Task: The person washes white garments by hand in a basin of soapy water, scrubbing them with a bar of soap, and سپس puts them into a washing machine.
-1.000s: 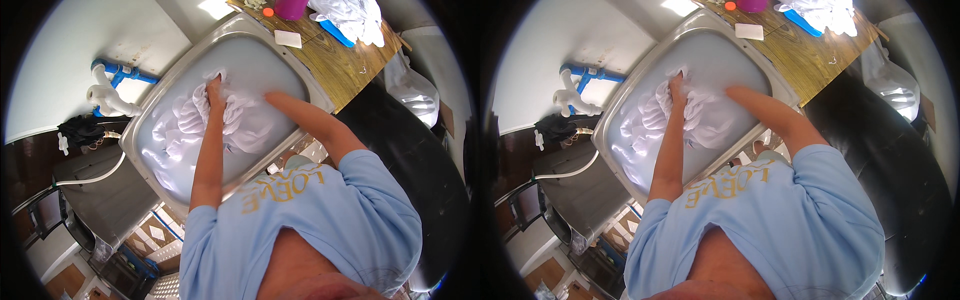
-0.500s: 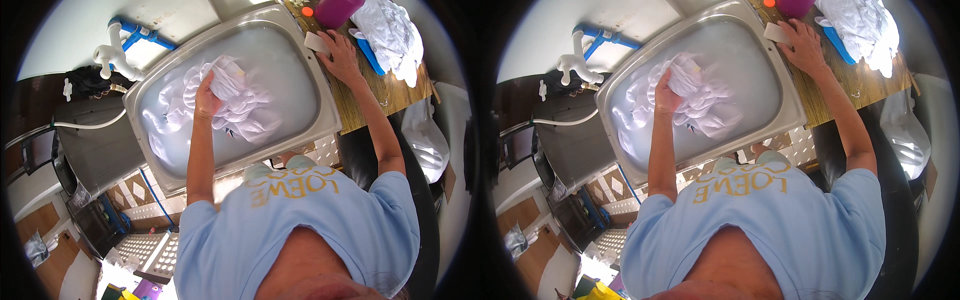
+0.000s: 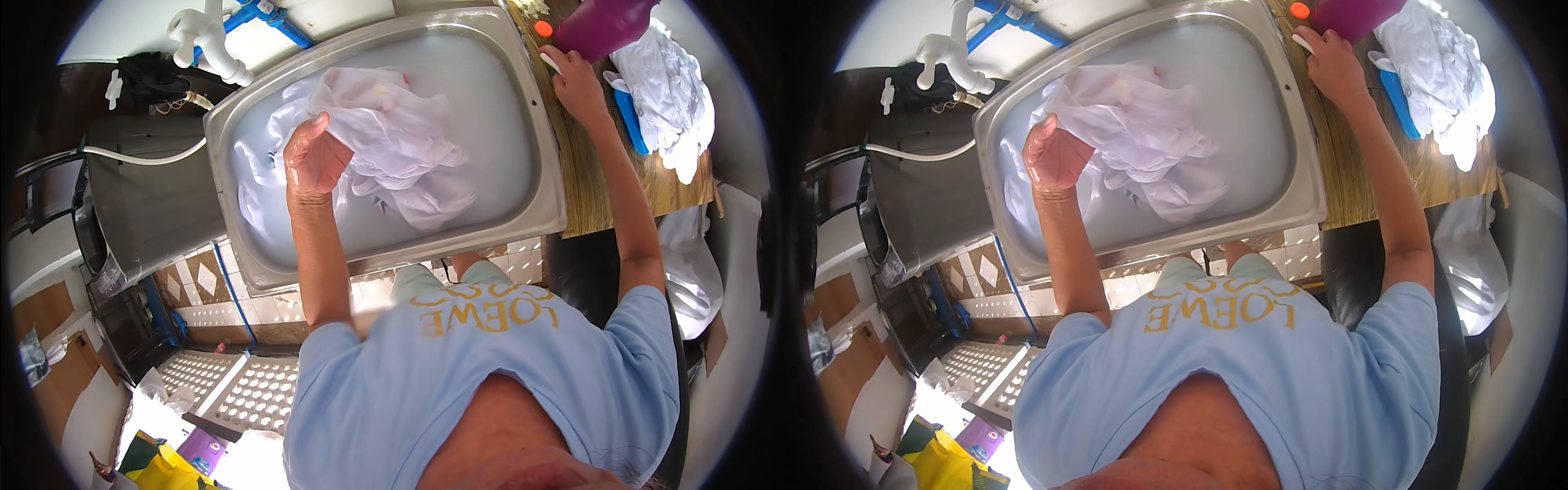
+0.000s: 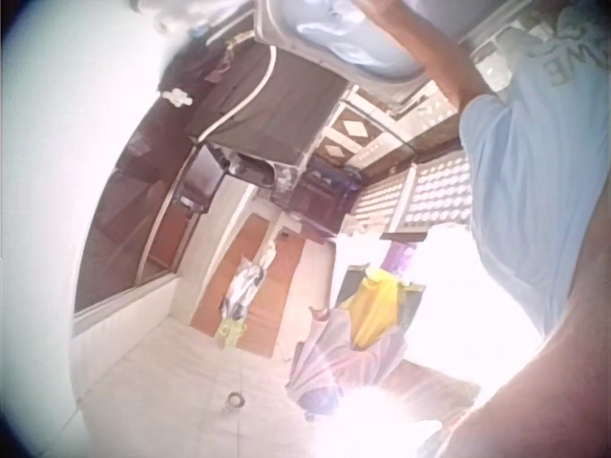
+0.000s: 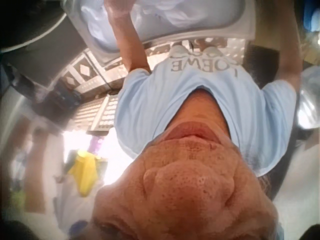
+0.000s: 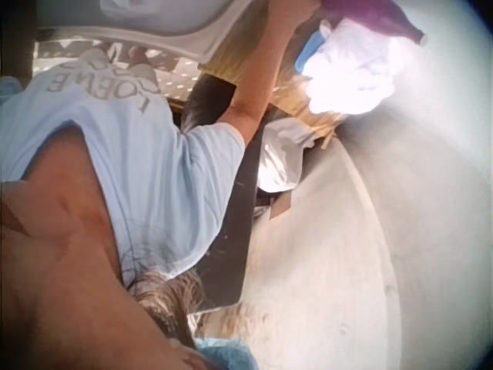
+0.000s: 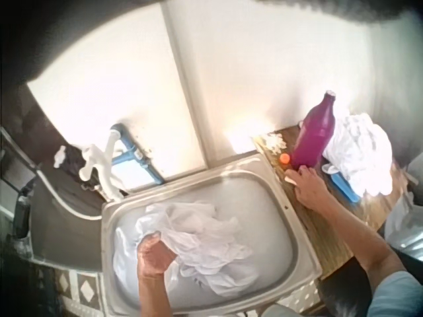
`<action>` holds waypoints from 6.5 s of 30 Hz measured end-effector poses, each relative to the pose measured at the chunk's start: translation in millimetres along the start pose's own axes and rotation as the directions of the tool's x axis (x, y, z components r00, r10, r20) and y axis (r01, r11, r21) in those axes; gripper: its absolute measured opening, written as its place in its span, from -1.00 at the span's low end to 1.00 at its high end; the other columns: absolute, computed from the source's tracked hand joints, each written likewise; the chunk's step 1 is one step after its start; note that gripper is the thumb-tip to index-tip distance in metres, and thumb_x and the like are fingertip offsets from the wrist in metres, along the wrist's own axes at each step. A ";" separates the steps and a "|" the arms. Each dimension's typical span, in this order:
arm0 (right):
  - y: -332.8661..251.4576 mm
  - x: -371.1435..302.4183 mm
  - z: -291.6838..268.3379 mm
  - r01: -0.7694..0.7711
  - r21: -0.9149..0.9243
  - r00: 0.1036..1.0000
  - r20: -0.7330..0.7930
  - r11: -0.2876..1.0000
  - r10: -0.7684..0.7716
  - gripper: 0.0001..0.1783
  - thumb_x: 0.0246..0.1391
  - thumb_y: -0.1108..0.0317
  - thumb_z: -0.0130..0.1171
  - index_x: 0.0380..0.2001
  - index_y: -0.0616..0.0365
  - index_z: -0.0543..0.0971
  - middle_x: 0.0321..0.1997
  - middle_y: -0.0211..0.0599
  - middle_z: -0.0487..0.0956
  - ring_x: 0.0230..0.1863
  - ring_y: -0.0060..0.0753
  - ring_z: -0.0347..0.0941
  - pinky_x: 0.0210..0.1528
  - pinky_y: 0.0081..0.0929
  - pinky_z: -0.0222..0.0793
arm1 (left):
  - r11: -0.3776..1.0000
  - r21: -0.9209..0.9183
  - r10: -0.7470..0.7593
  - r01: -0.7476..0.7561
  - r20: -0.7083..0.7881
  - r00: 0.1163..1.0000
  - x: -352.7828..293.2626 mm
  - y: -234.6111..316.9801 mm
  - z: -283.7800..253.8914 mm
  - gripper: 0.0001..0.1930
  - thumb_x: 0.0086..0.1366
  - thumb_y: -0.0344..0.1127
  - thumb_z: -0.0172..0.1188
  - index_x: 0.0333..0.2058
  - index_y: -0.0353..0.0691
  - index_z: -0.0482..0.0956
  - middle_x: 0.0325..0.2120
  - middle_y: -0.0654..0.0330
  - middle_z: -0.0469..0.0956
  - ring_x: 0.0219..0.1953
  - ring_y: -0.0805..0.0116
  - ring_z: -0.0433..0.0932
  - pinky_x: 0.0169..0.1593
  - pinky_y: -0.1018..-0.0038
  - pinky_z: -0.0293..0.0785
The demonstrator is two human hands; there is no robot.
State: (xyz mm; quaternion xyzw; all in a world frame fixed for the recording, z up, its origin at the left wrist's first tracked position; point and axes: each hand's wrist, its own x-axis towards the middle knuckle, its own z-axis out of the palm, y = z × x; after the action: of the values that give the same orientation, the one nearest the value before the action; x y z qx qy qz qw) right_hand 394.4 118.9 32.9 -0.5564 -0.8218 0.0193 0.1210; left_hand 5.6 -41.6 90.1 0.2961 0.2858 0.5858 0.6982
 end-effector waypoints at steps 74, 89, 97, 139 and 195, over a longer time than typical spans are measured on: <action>-243.6 -64.8 -9.6 0.199 0.807 0.927 0.028 0.555 -0.374 -0.78 0.00 0.34 0.28 -0.30 0.12 0.49 -0.37 -0.38 0.46 -0.42 -0.35 0.42 -0.42 -0.44 0.34 | 0.606 0.779 0.516 -0.162 -0.230 0.825 45.3 -100.4 -36.7 -0.45 0.34 0.02 -0.06 0.20 -0.12 0.21 0.14 0.11 0.29 0.20 0.16 0.24 0.30 0.18 0.09; -182.9 -22.0 51.1 -0.589 0.750 0.798 0.481 -0.301 -0.364 -0.69 0.20 0.15 0.09 -0.12 0.13 0.49 -0.16 -0.20 0.52 -0.30 -0.46 0.44 -0.36 -0.58 0.42 | 0.023 0.993 0.643 0.117 -0.104 0.759 10.4 -83.8 -53.4 -0.50 0.33 -0.03 -0.05 0.16 -0.13 0.25 0.10 0.11 0.33 0.16 0.19 0.28 0.29 0.19 0.10; -125.0 37.6 106.2 -0.513 0.337 0.728 0.658 -0.789 -0.193 -0.56 0.25 0.15 -0.07 0.05 0.24 0.36 0.06 0.07 0.44 -0.02 -0.04 0.45 -0.02 -0.22 0.45 | -0.108 0.976 0.645 0.191 -0.078 0.760 10.4 -78.5 -55.6 -0.52 0.33 -0.05 -0.03 0.14 -0.14 0.27 0.08 0.12 0.35 0.14 0.21 0.30 0.28 0.19 0.10; -276.8 14.2 49.0 0.720 0.490 0.683 -0.379 0.491 -0.624 -0.77 0.02 0.14 0.24 -0.26 -0.07 0.64 -0.06 -0.45 0.55 -0.02 -0.24 0.47 0.00 -0.29 0.35 | 0.143 0.988 0.660 -0.054 -0.054 0.749 24.8 -108.2 -55.1 -0.47 0.30 -0.10 0.06 0.18 -0.14 0.23 0.16 0.14 0.26 0.23 0.26 0.22 0.27 0.30 0.16; -252.2 -28.7 32.3 -0.023 0.587 0.979 0.176 -0.809 0.100 -0.12 0.16 -0.38 -0.25 0.23 0.19 0.25 0.27 -0.18 0.30 0.31 -0.18 0.15 0.31 -0.22 0.09 | 0.834 -0.322 0.449 -0.448 -0.075 0.890 47.4 -83.6 13.8 -0.42 0.23 -0.08 0.21 0.17 -0.11 0.28 0.11 0.20 0.36 0.22 0.28 0.27 0.31 0.23 0.13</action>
State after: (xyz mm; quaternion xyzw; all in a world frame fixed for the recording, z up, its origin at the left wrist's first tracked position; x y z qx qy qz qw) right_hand 167.9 0.0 38.4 -0.1393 -0.1772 0.7839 0.5785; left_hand 77.2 -7.4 34.2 0.2347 0.1047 0.7718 0.5816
